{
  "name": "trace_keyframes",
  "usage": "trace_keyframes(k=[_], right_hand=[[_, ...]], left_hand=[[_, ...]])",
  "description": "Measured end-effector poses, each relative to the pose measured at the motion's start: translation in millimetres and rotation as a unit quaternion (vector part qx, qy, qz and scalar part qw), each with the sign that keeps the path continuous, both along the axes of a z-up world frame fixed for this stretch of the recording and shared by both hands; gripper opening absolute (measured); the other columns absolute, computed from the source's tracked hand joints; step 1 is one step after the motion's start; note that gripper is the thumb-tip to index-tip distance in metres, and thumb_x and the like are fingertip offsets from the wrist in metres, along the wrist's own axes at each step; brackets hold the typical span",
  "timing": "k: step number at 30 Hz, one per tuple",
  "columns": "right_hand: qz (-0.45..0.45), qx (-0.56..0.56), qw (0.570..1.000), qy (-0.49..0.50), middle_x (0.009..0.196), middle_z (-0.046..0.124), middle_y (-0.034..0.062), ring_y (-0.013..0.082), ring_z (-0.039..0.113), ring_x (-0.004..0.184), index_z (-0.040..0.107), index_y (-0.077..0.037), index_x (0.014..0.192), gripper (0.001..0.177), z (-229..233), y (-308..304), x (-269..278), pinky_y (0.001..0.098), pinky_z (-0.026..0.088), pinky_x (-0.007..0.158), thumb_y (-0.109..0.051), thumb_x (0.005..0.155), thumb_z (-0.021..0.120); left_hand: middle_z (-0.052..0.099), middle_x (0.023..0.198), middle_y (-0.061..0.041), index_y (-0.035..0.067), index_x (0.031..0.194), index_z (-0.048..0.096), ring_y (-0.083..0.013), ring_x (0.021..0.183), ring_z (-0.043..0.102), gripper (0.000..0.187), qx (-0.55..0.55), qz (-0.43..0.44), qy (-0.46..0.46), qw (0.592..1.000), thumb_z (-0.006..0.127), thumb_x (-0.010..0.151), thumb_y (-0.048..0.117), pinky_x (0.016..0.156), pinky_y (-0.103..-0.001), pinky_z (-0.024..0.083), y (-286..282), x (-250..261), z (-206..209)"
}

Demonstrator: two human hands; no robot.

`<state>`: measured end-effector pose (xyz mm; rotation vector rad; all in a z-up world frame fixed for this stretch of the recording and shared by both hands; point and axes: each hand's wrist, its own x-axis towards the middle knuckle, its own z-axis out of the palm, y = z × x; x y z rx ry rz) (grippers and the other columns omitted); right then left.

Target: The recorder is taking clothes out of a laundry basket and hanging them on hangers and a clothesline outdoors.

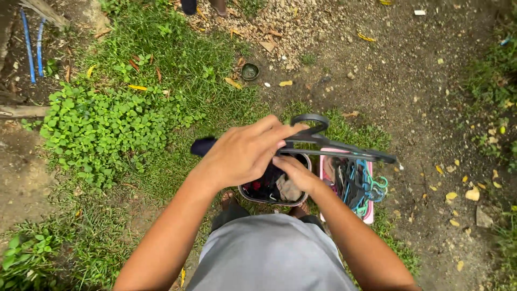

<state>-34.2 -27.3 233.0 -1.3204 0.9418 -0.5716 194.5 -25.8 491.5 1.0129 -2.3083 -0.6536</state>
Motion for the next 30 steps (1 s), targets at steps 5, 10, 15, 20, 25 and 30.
trace_keyframes(k=[5,10,15,20,25,30], right_hand=[[0.046,-0.17,0.948,0.265,0.112,0.072,0.0165,0.0243,0.066,0.101,0.069,-0.007,0.12,0.039,81.9,-6.4,-61.3,0.0394,0.05,0.09,-0.035,0.093,0.064],[0.005,-0.198,0.903,0.382,0.069,0.073,0.0154,0.0261,0.068,0.055,0.079,-0.01,0.091,0.022,164.4,-32.2,-94.0,0.0389,0.054,0.057,-0.022,0.077,0.068],[0.042,-0.18,0.851,0.492,0.081,0.075,0.0188,0.034,0.072,0.066,0.08,-0.011,0.095,0.026,211.5,-35.9,-86.7,0.0422,0.057,0.066,-0.021,0.072,0.074],[0.135,-0.341,0.84,0.399,0.092,0.075,0.0149,0.0365,0.071,0.079,0.077,-0.004,0.088,0.021,233.5,-21.0,-69.7,0.0445,0.058,0.073,-0.017,0.073,0.07],[0.158,-0.428,0.823,0.339,0.095,0.074,0.0095,0.0316,0.07,0.086,0.075,-0.006,0.092,0.016,259.7,4.2,-3.0,0.0439,0.056,0.083,-0.014,0.079,0.07],[0.081,-0.398,0.903,0.141,0.111,0.074,0.0091,0.0263,0.07,0.104,0.074,-0.006,0.109,0.029,290.8,4.2,-37.6,0.0406,0.056,0.09,-0.021,0.084,0.076]], left_hand=[[0.067,0.109,-0.006,0.023,0.135,0.062,-0.0303,0.087,0.07,0.037,0.022,0.093,0.012,0.995,0.059,0.099,0.017,0.072,-0.042,0.056,3.4,53.8,-5.0],[0.068,0.108,-0.007,0.019,0.13,0.065,-0.0321,0.09,0.07,0.034,0.055,0.104,-0.016,0.993,0.059,0.097,0.015,0.073,-0.044,0.056,8.6,64.3,-30.4],[0.065,0.103,-0.01,0.015,0.129,0.065,-0.0343,0.091,0.068,0.032,0.047,0.139,-0.005,0.989,0.058,0.098,0.015,0.076,-0.045,0.055,5.3,62.3,-37.4],[0.064,0.104,-0.01,0.015,0.125,0.066,-0.0338,0.09,0.068,0.033,0.045,0.108,-0.033,0.993,0.056,0.094,0.013,0.074,-0.046,0.055,5.7,37.9,-46.5],[0.062,0.108,-0.012,0.011,0.128,0.062,-0.0354,0.089,0.067,0.038,0.055,0.026,0.012,0.998,0.054,0.091,0.01,0.074,-0.048,0.054,3.5,13.4,-63.9],[0.062,0.108,-0.011,0.011,0.122,0.062,-0.0356,0.088,0.067,0.03,0.084,0.051,0.03,0.995,0.054,0.093,0.012,0.073,-0.048,0.053,-6.5,16.5,-58.4]])
